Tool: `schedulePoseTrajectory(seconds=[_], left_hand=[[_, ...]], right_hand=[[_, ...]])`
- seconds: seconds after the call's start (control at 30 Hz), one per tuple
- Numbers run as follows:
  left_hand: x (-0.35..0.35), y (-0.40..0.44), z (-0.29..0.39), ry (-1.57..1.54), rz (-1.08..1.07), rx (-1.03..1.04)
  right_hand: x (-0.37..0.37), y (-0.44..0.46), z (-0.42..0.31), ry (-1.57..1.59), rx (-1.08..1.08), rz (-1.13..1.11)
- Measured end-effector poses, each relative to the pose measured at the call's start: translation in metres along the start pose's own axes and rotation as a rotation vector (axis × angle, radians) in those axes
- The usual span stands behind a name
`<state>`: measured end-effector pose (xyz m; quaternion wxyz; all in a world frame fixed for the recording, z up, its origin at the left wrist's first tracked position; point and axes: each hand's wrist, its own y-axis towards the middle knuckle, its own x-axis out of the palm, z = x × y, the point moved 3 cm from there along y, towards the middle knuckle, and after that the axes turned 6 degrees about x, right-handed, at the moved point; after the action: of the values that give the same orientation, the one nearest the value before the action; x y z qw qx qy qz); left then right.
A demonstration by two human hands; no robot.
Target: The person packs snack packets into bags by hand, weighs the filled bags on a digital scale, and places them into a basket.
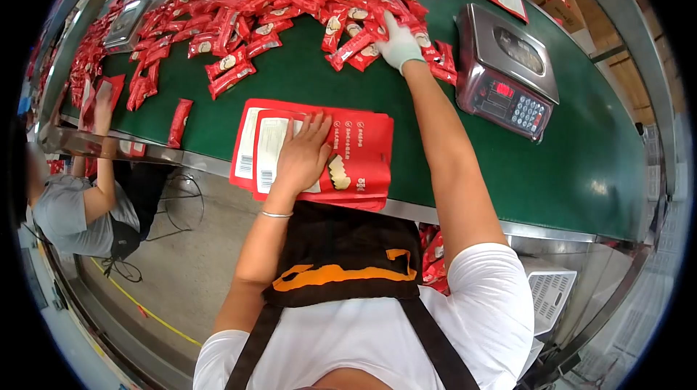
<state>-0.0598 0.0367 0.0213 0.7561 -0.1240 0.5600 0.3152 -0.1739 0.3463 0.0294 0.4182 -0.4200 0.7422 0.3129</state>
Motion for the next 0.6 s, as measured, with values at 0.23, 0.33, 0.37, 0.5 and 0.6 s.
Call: schedulePoseTrajectory(seconds=[0.23,0.33,0.37,0.5,0.6], left_hand=[[0.0,0.001,-0.001,-0.016,-0.051,-0.033],[0.005,0.001,-0.002,0.036,-0.005,0.007],[0.006,0.001,-0.002,0.064,-0.006,0.025],[0.006,0.0,-0.001,0.026,-0.004,0.035],[0.005,0.0,-0.002,0.041,0.003,0.035]], right_hand=[[-0.026,-0.09,0.036,0.754,0.032,-0.141],[-0.047,-0.194,0.084,0.118,0.21,-0.189],[-0.056,-0.215,0.075,0.003,0.191,-0.139],[-0.061,-0.26,0.089,0.043,0.075,0.007],[-0.079,-0.26,0.091,0.313,0.219,0.232]])
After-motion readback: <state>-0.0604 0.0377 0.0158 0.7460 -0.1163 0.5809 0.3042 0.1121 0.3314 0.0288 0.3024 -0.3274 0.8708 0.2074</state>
